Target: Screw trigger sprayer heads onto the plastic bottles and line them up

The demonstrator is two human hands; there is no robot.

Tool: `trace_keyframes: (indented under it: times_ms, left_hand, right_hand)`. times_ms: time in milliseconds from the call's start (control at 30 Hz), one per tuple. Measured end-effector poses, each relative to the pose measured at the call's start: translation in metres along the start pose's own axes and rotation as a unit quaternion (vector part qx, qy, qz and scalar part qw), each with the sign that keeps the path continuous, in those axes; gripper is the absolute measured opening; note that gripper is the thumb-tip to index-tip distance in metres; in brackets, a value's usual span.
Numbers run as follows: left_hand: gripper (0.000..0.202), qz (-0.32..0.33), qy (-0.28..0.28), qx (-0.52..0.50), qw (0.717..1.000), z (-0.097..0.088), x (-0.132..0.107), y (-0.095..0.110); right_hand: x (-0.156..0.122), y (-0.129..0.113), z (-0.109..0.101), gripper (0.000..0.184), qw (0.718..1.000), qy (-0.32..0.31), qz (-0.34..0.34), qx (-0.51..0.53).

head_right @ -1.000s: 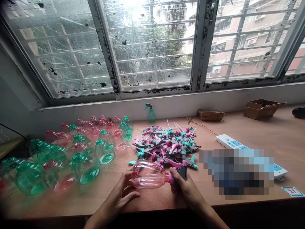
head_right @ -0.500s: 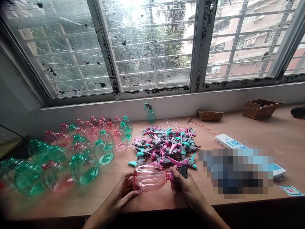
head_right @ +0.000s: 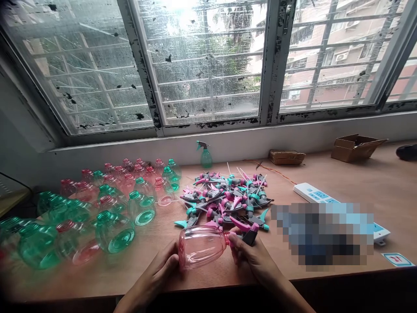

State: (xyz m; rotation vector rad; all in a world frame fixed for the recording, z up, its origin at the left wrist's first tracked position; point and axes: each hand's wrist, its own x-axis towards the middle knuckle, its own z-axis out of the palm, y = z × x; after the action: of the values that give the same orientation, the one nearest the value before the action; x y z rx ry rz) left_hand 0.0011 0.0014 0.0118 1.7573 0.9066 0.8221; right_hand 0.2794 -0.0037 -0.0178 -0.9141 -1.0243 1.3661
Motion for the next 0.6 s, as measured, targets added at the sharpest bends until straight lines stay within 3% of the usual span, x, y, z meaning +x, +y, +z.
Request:
trace_keyframes:
  times_ms: [233, 433, 600]
  left_hand:
    - [0.055, -0.001, 0.012, 0.006, 1.0, 0.0, 0.001, -0.001]
    - [0.062, -0.02, 0.037, 0.0, 0.999, 0.002, 0.001, 0.003]
    - [0.074, -0.059, 0.028, -0.005, 0.998, 0.002, 0.0, 0.003]
  right_hand:
    - [-0.002, -0.008, -0.004, 0.035, 0.998, -0.039, -0.018, -0.049]
    - [-0.004, -0.015, -0.003, 0.029, 0.994, -0.033, -0.06, -0.086]
    - [-0.002, -0.013, -0.007, 0.025, 0.981, -0.086, -0.108, -0.135]
